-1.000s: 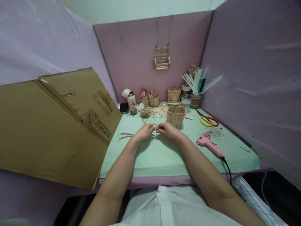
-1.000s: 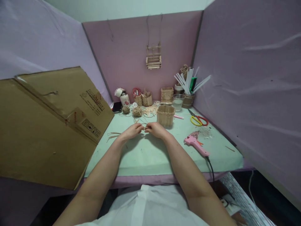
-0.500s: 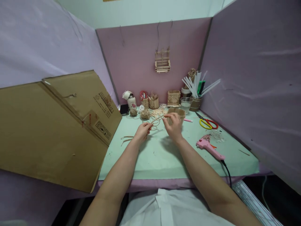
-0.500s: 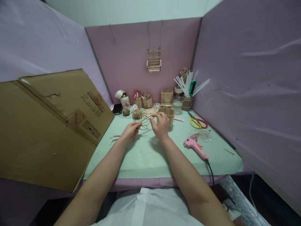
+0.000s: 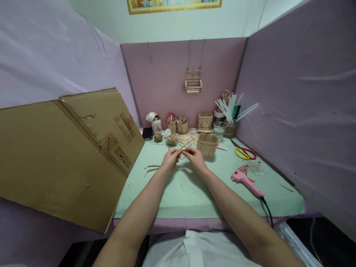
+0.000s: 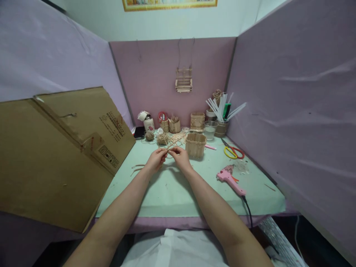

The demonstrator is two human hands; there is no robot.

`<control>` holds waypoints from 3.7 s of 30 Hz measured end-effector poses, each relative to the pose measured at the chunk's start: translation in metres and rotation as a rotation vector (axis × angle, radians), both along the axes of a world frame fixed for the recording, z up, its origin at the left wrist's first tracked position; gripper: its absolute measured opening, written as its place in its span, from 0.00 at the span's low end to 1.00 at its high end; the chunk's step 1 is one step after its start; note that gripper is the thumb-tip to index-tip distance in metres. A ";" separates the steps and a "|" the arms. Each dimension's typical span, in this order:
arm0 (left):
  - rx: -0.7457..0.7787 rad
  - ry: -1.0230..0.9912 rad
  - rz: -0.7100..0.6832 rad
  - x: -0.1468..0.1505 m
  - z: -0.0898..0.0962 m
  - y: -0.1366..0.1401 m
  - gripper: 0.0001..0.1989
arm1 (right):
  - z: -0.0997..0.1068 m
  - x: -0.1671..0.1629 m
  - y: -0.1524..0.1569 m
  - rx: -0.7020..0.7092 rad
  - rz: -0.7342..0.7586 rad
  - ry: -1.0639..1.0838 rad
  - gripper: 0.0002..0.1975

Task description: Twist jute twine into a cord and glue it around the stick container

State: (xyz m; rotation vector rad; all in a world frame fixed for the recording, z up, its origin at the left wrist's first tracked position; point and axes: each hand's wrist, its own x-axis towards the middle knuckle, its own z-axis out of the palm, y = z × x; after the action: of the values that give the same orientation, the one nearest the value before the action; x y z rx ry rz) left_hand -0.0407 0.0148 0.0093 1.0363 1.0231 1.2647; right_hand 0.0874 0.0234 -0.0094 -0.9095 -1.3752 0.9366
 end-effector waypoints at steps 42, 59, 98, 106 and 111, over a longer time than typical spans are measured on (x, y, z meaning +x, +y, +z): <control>0.189 0.339 0.098 0.007 -0.011 0.003 0.05 | 0.010 0.018 -0.007 0.070 -0.067 -0.315 0.10; -0.091 -0.294 -0.176 -0.007 0.052 -0.019 0.10 | 0.041 0.006 -0.004 -0.122 0.197 -0.487 0.07; 0.215 1.160 0.531 -0.059 0.030 -0.005 0.15 | 0.004 0.033 -0.016 -0.324 0.047 0.059 0.17; 0.241 0.642 -0.238 0.029 0.000 -0.009 0.11 | 0.002 0.032 -0.016 -0.269 0.057 0.068 0.19; -0.063 0.195 -0.177 0.037 0.001 -0.015 0.06 | 0.001 0.031 -0.015 -0.308 0.125 0.173 0.20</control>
State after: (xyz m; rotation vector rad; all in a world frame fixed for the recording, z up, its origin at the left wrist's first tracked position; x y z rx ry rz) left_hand -0.0034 -0.0004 0.0107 1.1913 1.0855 0.9963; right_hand 0.1185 0.0088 -0.0079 -0.9539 -1.1688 1.3177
